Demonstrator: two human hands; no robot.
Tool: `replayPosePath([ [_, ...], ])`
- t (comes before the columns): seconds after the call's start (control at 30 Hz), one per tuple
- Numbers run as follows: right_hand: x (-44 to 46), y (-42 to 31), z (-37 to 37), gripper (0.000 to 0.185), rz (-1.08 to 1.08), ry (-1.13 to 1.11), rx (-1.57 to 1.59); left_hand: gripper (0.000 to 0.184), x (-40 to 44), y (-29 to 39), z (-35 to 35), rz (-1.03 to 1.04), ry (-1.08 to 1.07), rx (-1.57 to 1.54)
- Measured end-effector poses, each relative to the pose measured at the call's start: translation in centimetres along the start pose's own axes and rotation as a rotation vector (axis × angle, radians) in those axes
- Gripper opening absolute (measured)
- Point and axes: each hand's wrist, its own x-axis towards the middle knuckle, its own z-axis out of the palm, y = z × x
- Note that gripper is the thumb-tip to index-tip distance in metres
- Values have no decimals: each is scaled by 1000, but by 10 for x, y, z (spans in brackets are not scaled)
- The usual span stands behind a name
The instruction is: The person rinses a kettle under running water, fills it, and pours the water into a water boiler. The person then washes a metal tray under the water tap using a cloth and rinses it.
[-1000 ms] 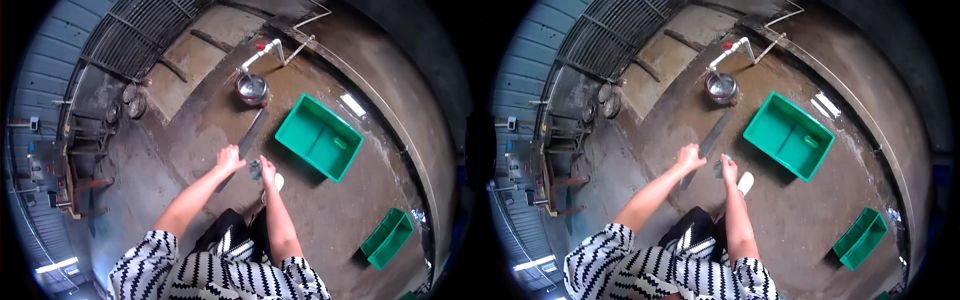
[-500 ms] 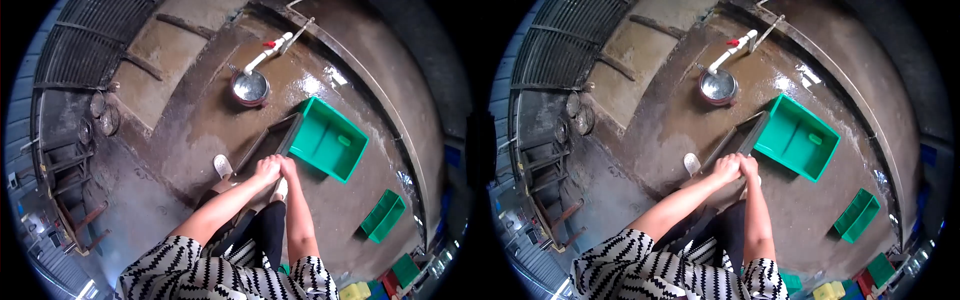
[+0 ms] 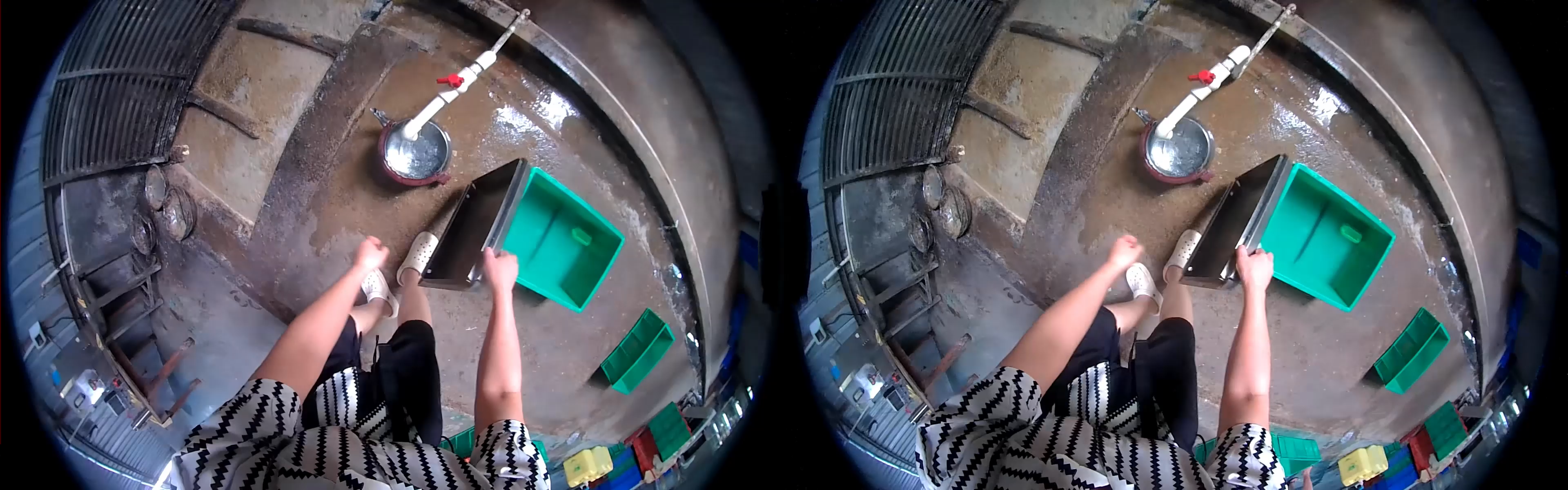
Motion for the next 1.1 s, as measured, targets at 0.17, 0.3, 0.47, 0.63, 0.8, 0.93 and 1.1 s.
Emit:
replayPosePath([
  [0.17,43,8,-5,38,-22,42,72,48,94,-40,-11,-67,46,72],
  [0.3,65,18,2,34,-69,101,116,51,155,-29,6,-26,22,-52],
  [0.47,78,14,23,27,-92,206,72,58,219,3,21,-149,-53,-449],
  [0.63,82,21,43,24,-99,259,110,68,254,29,28,-228,-51,-741],
  [0.8,83,35,54,23,-114,296,147,65,273,37,29,-252,-60,-635],
  [0.93,84,44,59,21,-130,301,86,54,282,42,23,-285,-57,-513],
  [1.1,77,30,62,23,-96,257,100,39,264,56,19,-249,46,-648],
])
